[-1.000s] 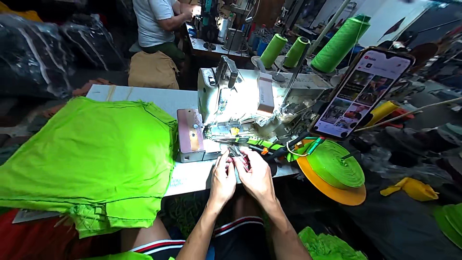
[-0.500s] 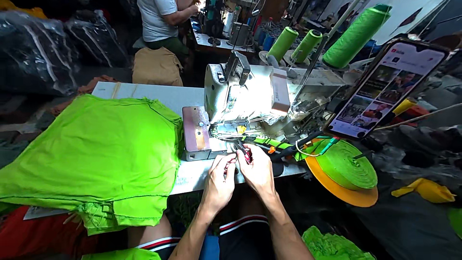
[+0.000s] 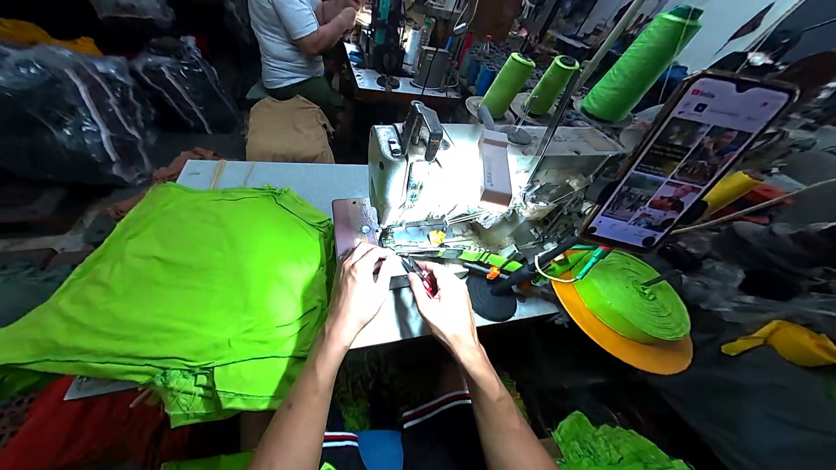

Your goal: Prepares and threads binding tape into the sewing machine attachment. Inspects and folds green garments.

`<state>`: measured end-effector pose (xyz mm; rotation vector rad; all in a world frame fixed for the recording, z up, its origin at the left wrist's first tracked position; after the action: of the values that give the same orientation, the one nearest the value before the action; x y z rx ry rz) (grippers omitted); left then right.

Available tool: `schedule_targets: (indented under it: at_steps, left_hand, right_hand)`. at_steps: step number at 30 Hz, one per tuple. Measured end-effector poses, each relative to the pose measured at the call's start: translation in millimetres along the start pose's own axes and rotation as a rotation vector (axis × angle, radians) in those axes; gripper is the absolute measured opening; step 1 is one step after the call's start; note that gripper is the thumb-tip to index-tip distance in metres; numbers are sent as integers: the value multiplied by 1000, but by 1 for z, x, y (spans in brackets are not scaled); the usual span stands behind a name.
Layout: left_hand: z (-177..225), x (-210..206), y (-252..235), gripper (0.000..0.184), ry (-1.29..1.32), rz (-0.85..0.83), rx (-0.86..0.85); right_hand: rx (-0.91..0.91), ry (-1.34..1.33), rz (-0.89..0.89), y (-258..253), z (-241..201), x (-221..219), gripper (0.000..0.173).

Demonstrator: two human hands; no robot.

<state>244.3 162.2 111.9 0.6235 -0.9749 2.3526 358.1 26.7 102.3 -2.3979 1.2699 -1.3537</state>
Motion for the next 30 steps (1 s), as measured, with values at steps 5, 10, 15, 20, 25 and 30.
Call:
schedule_targets:
  at_steps: [5,10,15,20,25,30]
  left_hand:
    - [-3,-7,1,22,-72,15,-22]
    - [-3,-6,3,19,-64,42,4]
    - [-3,-6,1,16,-54,59,82]
    - [-1,-8,0,16,-92,80,119]
    - [9,-12,-6,14,-156,66,153]
    - [23,-15,-13,15,-256,40,248]
  right_hand:
    - [-12,-14,56,3,9,14,31]
    - [-51,19,87,3,17,21,29]
    - [-47,-15,55,0,6,11,30]
    - [-41,-34,-9,-3,-2,-2,33]
    - [-44,-61,-11,-2,1,-2,33]
    - [-29,-81,-25,-1,4,-1,33]
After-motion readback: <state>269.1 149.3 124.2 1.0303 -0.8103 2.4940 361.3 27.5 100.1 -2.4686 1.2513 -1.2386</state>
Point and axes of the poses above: each hand's wrist, its own y-axis away from the middle knuckle, its own x-axis out of the back of the hand, z = x × y, the point moved 5 cm from there along -y, towards the middle knuckle, and after that the axes turned 3 degrees about x, right-handed, at the moved point
